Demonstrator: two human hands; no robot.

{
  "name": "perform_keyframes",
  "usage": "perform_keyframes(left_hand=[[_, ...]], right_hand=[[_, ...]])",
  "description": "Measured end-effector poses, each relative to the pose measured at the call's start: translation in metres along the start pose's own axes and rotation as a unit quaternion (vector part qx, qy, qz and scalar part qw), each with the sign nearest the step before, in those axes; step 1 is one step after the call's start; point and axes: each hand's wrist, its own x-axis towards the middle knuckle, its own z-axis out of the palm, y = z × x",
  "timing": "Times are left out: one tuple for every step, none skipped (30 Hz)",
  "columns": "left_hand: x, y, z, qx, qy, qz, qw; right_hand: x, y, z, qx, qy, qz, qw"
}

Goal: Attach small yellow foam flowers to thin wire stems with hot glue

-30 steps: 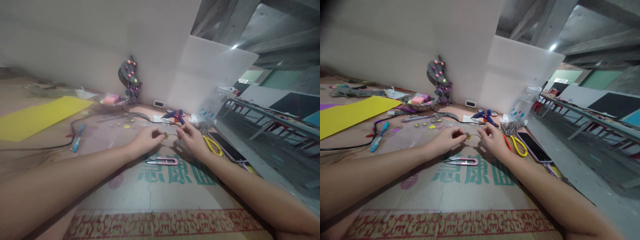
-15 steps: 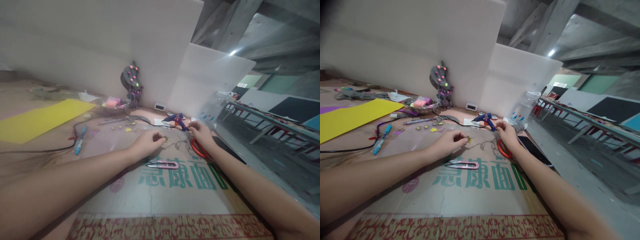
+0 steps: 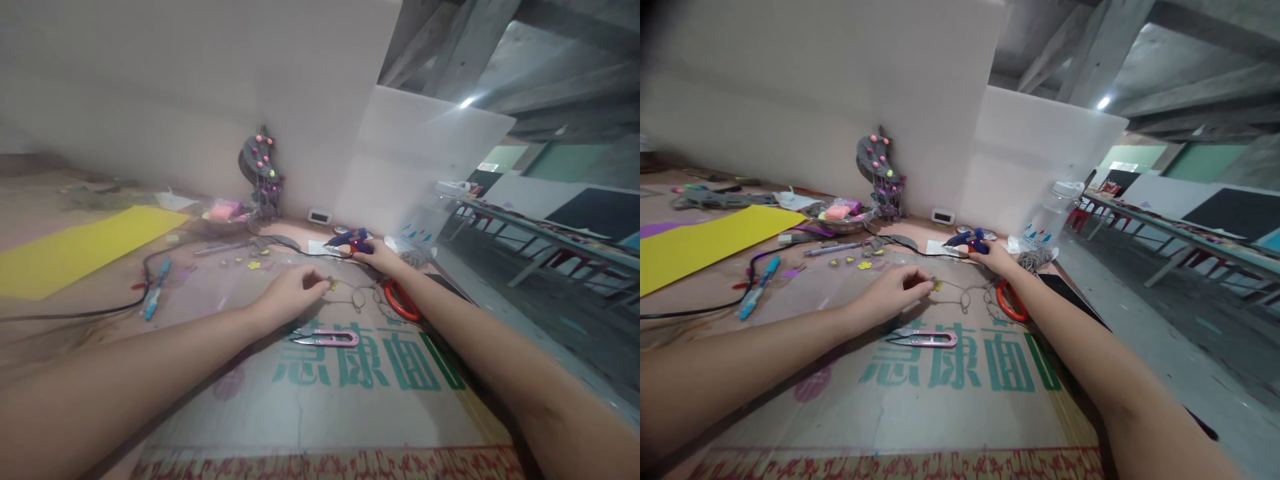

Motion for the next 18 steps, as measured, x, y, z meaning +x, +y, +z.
perform_keyframes(left_hand=[[0.000, 0.000, 0.000, -0.002, -0.001, -0.002, 1.000], [0.000, 0.000, -0.001, -0.005, -0.003, -0.003, 1.000], [0.000, 0.000, -0.001, -0.008, -0.005, -0.005, 1.000], [0.000, 0.000, -0.001, -0.010, -0.007, -0.007, 1.000], [0.000, 0.000, -0.001, -0.010, -0.007, -0.008, 1.000], [0.000, 0.000, -0.001, -0.008, -0.007, -0.009, 1.000], [0.000, 0.000, -0.001, -0.007, -0.008, -0.009, 1.000], [0.000, -0.001, -0.001, -0.006, -0.008, -0.010, 1.000], [0.000, -0.001, -0.001, -0.006, -0.009, -0.010, 1.000], [0.000, -0.001, -0.001, -0.007, -0.009, -0.009, 1.000], [0.000, -0.001, -0.001, -0.009, -0.009, -0.009, 1.000], [0.000, -0.001, -0.001, -0.011, -0.008, -0.008, 1.000], [0.000, 0.000, -0.001, -0.011, -0.005, -0.006, 1.000], [0.000, 0.000, -0.001, -0.010, -0.004, -0.002, 1.000], [0.000, 0.001, -0.002, -0.009, -0.002, 0.001, 1.000], [0.000, 0.001, -0.002, -0.007, -0.001, 0.004, 1.000], [0.000, 0.001, -0.002, -0.006, -0.003, 0.006, 1.000], [0.000, 0.001, -0.001, -0.006, -0.001, 0.006, 1.000]], right_hand=[[0.002, -0.002, 0.001, -0.007, 0.002, 0.006, 1.000], [0.003, -0.005, 0.001, -0.013, 0.004, 0.012, 1.000], [0.004, -0.006, 0.001, -0.018, 0.007, 0.017, 1.000], [0.005, -0.008, 0.000, -0.021, 0.009, 0.021, 1.000], [0.005, -0.010, -0.002, -0.022, 0.010, 0.025, 0.999], [0.005, -0.011, -0.005, -0.020, 0.010, 0.029, 0.999], [0.004, -0.013, -0.008, -0.015, 0.007, 0.031, 0.999], [0.002, -0.014, -0.012, -0.006, 0.002, 0.032, 0.999], [-0.001, -0.016, -0.016, 0.007, -0.005, 0.031, 0.999], [-0.005, -0.019, -0.021, 0.020, -0.012, 0.029, 0.999], [-0.010, -0.023, -0.025, 0.038, -0.016, 0.024, 0.999], [-0.017, -0.027, -0.029, 0.058, -0.018, 0.015, 0.998], [-0.025, -0.031, -0.033, 0.081, -0.016, 0.005, 0.997], [-0.035, -0.036, -0.037, 0.124, -0.009, -0.013, 0.992], [-0.045, -0.041, -0.039, 0.166, -0.001, -0.032, 0.986], [-0.056, -0.046, -0.041, 0.195, 0.007, -0.044, 0.980], [-0.068, -0.051, -0.042, 0.227, 0.026, -0.053, 0.972], [-0.079, -0.055, -0.042, 0.247, 0.028, -0.065, 0.967]])
